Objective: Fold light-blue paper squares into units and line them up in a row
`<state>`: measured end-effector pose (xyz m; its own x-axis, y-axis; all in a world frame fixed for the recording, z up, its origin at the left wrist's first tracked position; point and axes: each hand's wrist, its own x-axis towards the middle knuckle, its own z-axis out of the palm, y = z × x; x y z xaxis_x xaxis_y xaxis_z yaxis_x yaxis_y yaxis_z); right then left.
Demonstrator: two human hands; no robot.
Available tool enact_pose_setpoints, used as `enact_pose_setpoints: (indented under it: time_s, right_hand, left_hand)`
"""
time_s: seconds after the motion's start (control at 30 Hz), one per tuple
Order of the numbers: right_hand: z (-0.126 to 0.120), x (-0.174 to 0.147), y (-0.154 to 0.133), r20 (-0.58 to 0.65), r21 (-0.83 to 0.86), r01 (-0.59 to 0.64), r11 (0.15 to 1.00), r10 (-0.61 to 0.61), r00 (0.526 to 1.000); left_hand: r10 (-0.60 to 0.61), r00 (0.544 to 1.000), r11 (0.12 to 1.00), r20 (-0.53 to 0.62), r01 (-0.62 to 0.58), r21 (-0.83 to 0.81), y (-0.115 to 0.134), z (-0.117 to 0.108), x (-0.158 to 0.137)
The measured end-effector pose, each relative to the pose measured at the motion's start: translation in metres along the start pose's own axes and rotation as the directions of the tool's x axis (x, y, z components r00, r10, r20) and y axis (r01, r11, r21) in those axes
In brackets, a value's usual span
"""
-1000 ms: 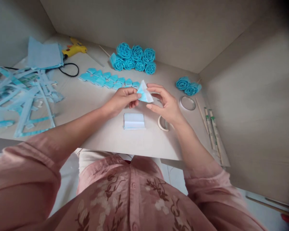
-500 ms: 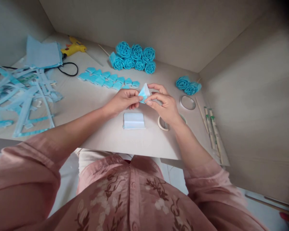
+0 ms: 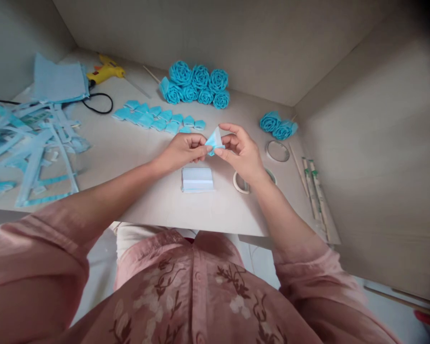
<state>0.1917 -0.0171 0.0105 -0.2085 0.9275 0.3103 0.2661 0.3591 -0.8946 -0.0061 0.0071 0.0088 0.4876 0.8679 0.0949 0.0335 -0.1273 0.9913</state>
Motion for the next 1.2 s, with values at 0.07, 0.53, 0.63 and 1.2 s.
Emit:
enact_pose_setpoints:
  time_s: [0.07,0.53,0.63,1.2]
  right_hand:
    - [-0.0002,0.0002,0.001,0.005,-0.002,-0.012,1.0,0.012,1.0]
    - [0.0,-0.0009,0.0032,0.058,0.049,-0.053,0.997,0.05,0.997]
    - [0.0005,-0.0014,0.0023,0.061,0.059,-0.059,0.996,0.056,0.997]
    - [-0.0008,-0.0029,0.0004,0.08,0.037,-0.049,0.998,0.045,0.996]
  left_hand:
    - [0.006,1.0,1.0,0.008,-0.006,0.004,-0.0004,-0.0003,-0.0001]
    - [-0.001,1.0,1.0,0.015,0.0,0.005,-0.0014,0.0002,-0.0015]
    - [0.023,0.999,1.0,0.027,-0.023,-0.001,-0.0029,-0.0003,-0.0006]
    - [0.034,0.998,0.997,0.046,-0.036,0.063,0.0,0.0004,-0.0012]
